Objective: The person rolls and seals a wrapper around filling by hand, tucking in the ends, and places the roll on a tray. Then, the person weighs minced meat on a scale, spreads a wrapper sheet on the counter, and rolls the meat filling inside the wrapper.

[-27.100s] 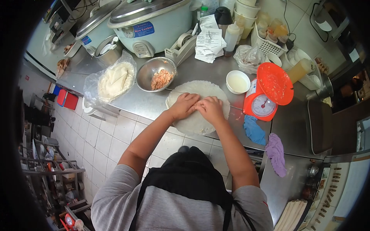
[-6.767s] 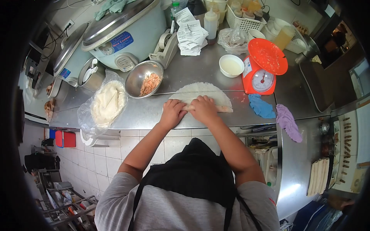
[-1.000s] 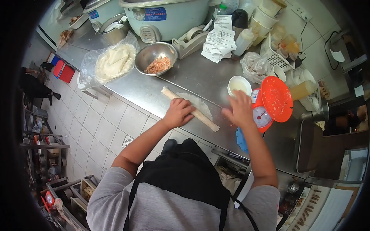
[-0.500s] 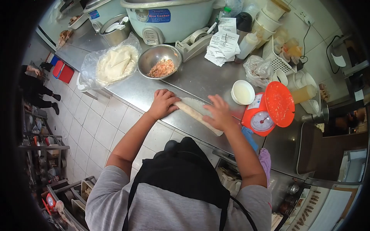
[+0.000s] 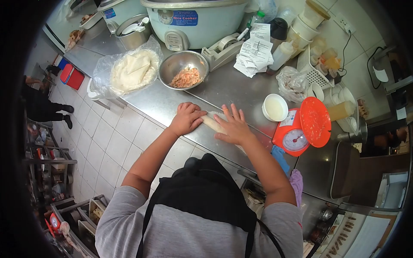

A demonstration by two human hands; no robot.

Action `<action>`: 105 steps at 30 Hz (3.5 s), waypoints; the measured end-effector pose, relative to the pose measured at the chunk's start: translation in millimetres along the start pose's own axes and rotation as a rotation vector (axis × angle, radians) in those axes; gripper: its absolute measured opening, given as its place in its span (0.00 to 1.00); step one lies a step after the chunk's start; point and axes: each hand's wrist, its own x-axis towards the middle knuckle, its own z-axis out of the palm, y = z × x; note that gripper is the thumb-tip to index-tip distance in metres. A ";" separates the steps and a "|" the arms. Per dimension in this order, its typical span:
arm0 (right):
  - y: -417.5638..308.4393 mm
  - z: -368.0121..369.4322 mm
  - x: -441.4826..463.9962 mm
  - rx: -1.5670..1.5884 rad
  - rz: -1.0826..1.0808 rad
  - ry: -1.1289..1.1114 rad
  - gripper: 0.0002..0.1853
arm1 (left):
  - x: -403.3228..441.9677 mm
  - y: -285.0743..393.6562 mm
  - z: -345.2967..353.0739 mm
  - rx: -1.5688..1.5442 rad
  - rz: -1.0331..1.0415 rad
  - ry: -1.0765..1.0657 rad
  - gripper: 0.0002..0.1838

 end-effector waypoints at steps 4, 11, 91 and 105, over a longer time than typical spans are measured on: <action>8.8 5.3 -13.6 -0.029 0.103 0.041 0.39 | -0.8 -0.9 -0.5 -0.003 -0.006 -0.018 0.16; 49.4 -34.0 -50.7 -0.133 0.364 0.298 0.35 | -6.8 -8.1 -3.6 -0.036 -0.108 0.022 0.16; -29.4 22.1 -45.3 -0.003 0.822 0.562 0.10 | 58.8 -9.1 21.3 -0.043 0.274 -0.174 0.06; -32.4 27.1 -24.6 0.317 0.612 0.450 0.10 | 47.6 8.8 28.1 -0.021 0.457 -0.121 0.15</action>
